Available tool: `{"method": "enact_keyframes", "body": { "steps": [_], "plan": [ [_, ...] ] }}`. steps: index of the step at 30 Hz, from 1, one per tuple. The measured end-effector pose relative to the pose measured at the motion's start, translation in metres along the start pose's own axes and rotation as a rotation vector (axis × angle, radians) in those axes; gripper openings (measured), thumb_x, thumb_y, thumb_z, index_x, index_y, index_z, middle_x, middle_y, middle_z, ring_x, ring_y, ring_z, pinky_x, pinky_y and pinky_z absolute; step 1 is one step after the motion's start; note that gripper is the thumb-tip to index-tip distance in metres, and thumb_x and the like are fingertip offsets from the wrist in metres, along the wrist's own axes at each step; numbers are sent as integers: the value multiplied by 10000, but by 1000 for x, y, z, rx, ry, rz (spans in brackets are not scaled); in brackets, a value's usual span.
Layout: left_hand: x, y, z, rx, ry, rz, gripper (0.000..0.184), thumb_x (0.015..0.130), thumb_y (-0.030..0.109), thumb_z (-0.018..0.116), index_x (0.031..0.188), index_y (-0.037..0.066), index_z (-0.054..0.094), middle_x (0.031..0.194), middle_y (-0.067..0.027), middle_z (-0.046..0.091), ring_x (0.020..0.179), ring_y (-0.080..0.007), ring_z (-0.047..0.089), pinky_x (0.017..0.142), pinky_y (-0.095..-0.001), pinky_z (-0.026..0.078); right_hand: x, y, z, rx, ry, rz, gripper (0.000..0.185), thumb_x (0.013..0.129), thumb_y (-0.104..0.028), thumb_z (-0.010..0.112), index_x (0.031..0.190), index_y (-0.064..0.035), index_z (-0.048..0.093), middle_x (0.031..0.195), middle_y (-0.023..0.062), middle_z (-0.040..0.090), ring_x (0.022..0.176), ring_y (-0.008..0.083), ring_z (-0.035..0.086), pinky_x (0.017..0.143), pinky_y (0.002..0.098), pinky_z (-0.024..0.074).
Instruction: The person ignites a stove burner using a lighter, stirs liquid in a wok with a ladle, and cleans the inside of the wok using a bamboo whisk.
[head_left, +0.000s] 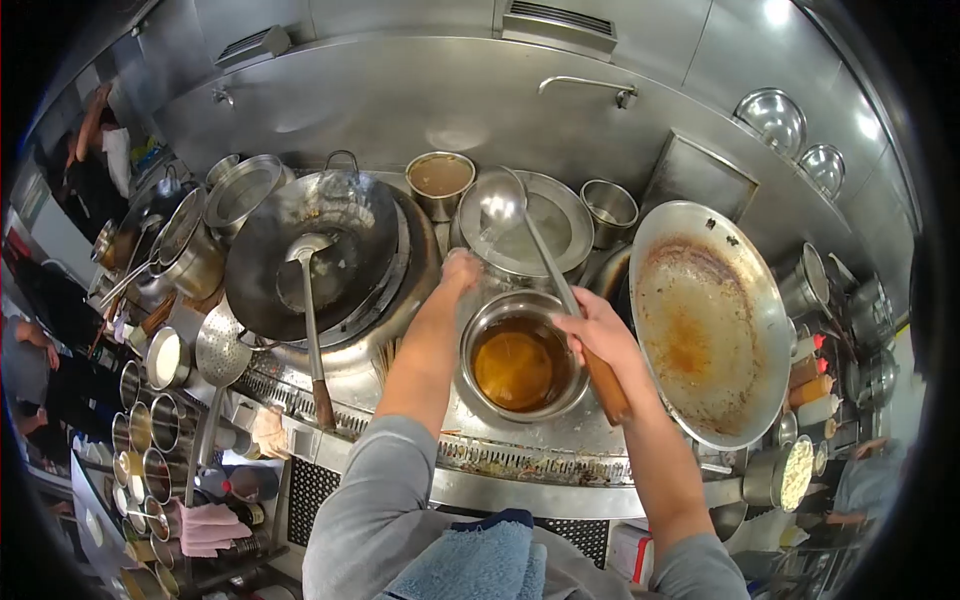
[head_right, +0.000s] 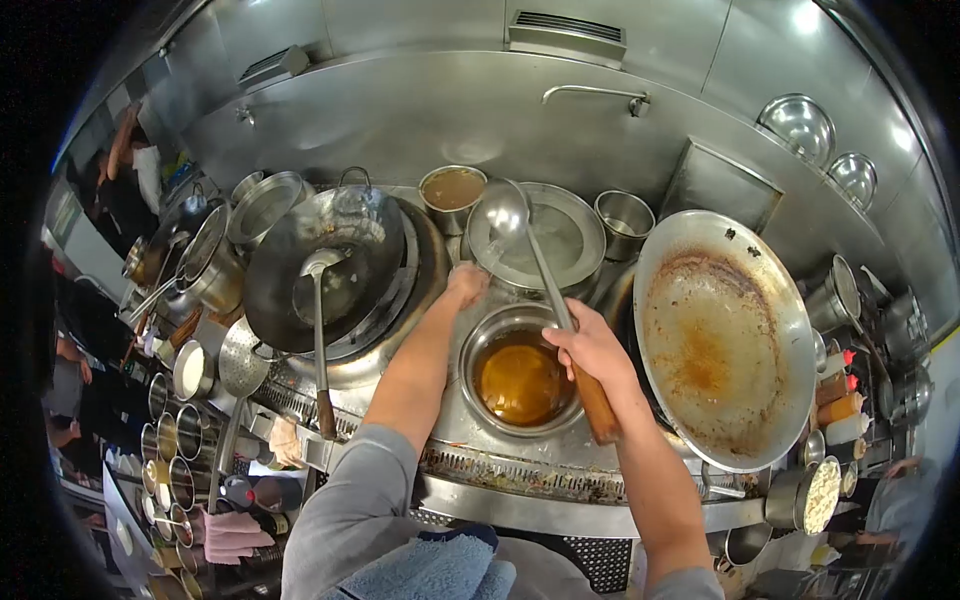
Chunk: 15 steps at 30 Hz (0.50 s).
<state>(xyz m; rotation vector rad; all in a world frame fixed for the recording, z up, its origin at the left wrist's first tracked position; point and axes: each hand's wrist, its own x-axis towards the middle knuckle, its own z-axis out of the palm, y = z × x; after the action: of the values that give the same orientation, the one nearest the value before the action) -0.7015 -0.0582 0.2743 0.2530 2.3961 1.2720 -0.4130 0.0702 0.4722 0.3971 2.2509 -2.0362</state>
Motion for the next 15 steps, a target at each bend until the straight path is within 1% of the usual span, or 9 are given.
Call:
{"method": "enact_keyframes", "body": {
  "steps": [1,3,5,6,7,9,10,13,15],
  "plan": [
    [-4,-5,-3,71,51,73,335,914,315,590,855,18,731,843,-172,720,718,-291,712,626,-402,558,14,10,-4,-127,68,-7,461,888,-98,671,1291,40,494,797,79,585,532,127,541,424,303,464],
    [-11,-7,-9,249,99,150,334,911,338,595,969,41,736,971,-187,720,875,-328,710,756,-433,563,53,43,-3,-447,306,-111,400,884,-67,656,1238,40,503,718,56,562,488,128,521,432,301,457],
    [-30,6,-17,464,95,162,324,906,315,596,1097,88,724,1129,-178,695,1049,-345,666,896,-458,535,67,42,2,-425,349,-43,309,893,-45,636,1158,47,507,688,52,551,471,126,514,443,290,461],
    [-34,13,-21,573,96,175,345,903,304,597,1162,111,718,1207,-173,683,1136,-353,644,966,-470,522,72,31,3,-240,272,63,250,904,-38,622,1105,54,506,697,58,551,477,124,517,450,281,469],
    [-26,8,-20,594,82,108,331,886,257,594,1184,172,712,1231,-133,680,1165,-346,632,993,-487,506,74,23,-1,-52,194,164,196,915,-32,609,1052,61,505,707,65,551,483,122,521,458,272,477],
    [-31,1,-26,639,27,171,324,874,245,603,1174,189,711,1242,-125,675,1182,-344,622,1005,-484,498,91,44,-27,1025,-218,237,95,941,-13,568,948,19,479,714,54,527,543,116,543,495,244,498],
    [-36,1,-32,660,2,200,322,868,239,608,1170,197,710,1248,-122,672,1190,-342,617,1011,-482,494,86,43,-32,1554,-449,244,100,954,-3,547,895,-2,466,717,48,514,573,113,554,513,230,509],
    [-15,-9,-43,588,-23,205,336,859,225,612,1184,221,701,1265,-127,661,1202,-347,605,1021,-466,488,57,26,-23,1571,-373,148,170,962,33,521,872,-41,398,722,17,463,559,70,520,504,170,496],
    [-23,1,-51,665,2,282,329,858,237,597,1155,153,710,1220,-163,674,1172,-351,621,1010,-451,494,29,-3,-25,1610,-285,151,193,953,51,521,878,-40,368,740,24,461,557,61,512,500,153,494]
  ]
}}
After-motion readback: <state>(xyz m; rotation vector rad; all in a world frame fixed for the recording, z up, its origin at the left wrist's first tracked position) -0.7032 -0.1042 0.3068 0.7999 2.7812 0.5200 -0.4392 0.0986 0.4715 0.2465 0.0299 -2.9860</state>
